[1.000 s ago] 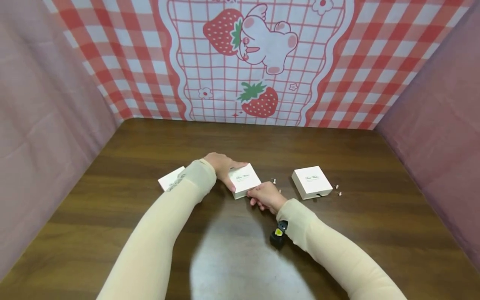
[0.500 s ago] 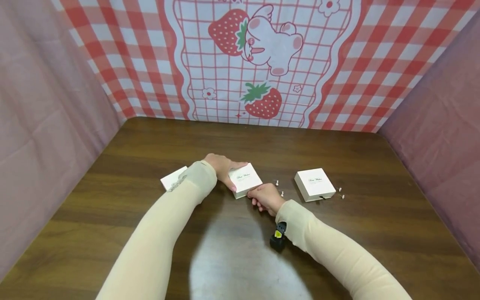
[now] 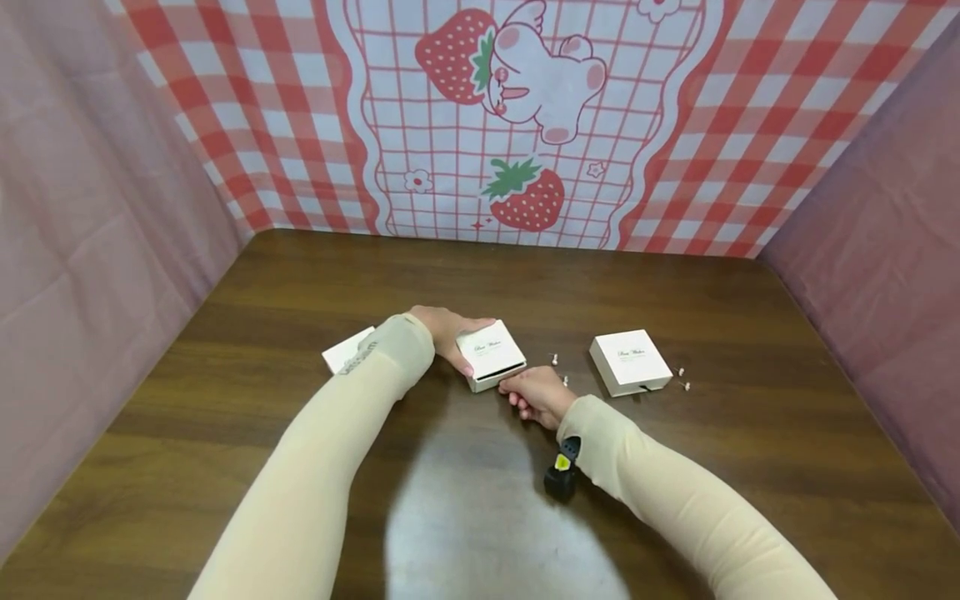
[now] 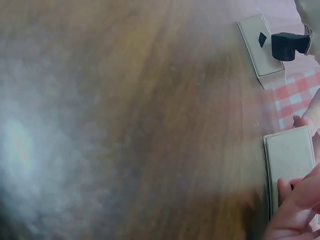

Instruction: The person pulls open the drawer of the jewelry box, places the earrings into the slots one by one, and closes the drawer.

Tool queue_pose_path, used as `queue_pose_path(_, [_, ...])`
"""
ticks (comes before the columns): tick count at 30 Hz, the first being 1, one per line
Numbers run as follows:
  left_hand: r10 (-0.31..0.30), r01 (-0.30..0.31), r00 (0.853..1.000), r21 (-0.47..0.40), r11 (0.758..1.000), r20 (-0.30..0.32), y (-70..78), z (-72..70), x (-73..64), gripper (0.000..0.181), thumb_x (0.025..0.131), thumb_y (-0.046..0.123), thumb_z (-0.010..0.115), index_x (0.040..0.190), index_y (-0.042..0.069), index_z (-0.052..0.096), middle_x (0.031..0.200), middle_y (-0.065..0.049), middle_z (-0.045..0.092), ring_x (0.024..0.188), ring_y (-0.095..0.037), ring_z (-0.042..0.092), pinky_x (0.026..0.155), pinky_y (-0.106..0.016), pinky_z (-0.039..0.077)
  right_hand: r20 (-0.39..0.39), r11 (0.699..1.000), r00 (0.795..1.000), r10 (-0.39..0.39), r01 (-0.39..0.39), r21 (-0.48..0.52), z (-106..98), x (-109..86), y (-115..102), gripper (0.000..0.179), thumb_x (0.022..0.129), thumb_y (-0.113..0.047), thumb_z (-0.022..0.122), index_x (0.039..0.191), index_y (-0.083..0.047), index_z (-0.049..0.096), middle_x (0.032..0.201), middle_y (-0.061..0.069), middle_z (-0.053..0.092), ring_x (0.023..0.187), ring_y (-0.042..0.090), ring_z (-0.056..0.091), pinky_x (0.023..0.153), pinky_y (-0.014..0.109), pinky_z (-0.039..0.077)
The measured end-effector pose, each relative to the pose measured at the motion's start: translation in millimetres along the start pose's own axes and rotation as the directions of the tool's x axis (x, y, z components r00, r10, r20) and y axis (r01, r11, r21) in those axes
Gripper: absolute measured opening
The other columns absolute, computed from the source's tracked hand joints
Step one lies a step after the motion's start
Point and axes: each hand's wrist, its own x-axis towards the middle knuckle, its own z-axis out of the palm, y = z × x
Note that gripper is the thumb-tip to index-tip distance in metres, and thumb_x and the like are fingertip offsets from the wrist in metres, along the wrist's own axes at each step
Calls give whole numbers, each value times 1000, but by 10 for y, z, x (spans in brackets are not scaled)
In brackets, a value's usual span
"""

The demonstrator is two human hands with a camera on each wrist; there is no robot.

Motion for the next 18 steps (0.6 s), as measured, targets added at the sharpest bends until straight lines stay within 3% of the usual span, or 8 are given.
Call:
queue_pose_path(12, [33,-33,999,-109,993,4,-13,-21,-83,100,79,51,74,155,28,14,151,-5,36,130,-23,42,105,-36,32,9,1000,1000,-24,24,-17,-2,-53,26,19,90,-3,57,72,-2,60,49,-4,46,37,2,37,36,15,35])
queue_pose_path(18, [91,-89,996,-116,989,17,9,-29,-75,99,81,45,74,155,21,13,154,-5,30,132,-22,39,107,-34,31,2,998,999,-35,35,-45,-27,-76,51,16,89,-2,58,73,0,62,48,-4,46,36,3,37,36,15,35])
